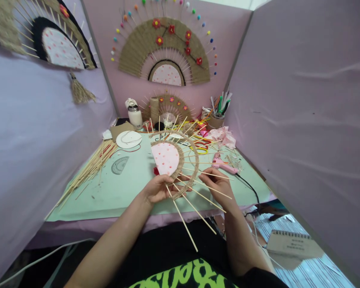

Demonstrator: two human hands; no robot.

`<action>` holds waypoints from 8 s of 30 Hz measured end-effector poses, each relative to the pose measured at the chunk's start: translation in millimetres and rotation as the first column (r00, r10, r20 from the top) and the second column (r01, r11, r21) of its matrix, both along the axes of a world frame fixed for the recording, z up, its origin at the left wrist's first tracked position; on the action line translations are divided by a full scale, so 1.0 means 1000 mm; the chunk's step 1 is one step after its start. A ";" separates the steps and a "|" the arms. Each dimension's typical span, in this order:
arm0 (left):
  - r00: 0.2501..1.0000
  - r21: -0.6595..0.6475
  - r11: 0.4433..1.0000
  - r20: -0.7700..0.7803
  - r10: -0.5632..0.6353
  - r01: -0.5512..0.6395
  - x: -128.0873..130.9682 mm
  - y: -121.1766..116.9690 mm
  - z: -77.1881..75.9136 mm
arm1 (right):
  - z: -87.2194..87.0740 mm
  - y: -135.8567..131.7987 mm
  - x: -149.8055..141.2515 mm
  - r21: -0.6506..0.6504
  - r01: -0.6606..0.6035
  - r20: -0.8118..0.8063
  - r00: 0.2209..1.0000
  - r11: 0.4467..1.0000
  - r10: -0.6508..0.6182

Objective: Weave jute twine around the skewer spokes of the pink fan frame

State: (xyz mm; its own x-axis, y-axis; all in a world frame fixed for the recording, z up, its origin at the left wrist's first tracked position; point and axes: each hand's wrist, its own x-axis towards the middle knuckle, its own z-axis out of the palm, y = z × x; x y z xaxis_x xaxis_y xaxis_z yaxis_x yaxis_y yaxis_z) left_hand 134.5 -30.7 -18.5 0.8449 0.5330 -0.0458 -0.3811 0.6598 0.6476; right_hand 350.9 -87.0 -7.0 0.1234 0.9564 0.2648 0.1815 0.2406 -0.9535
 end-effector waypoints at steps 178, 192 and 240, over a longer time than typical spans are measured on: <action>0.921 0.389 0.844 -0.274 -0.276 0.369 -0.105 0.024 0.012 | 0.044 0.063 -0.079 -0.037 -0.318 -0.664 0.717 0.947 0.214; 0.994 0.379 0.925 -0.105 0.007 0.033 -0.076 0.066 0.061 | 0.067 0.087 -0.065 0.044 -0.167 -0.615 0.773 0.985 0.158; 0.963 0.452 0.889 -0.264 0.052 0.076 -0.119 0.103 0.040 | 0.041 0.060 -0.006 0.408 0.404 0.036 0.889 0.819 -0.456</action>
State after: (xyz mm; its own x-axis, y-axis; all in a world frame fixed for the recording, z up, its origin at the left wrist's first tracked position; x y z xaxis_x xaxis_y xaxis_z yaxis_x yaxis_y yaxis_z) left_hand 15.3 72.4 21.1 0.8426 0.5382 -0.0209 -0.1498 0.2714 0.9507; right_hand 345.2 -27.5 33.7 0.4388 0.6346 0.6362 0.4641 0.4462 -0.7652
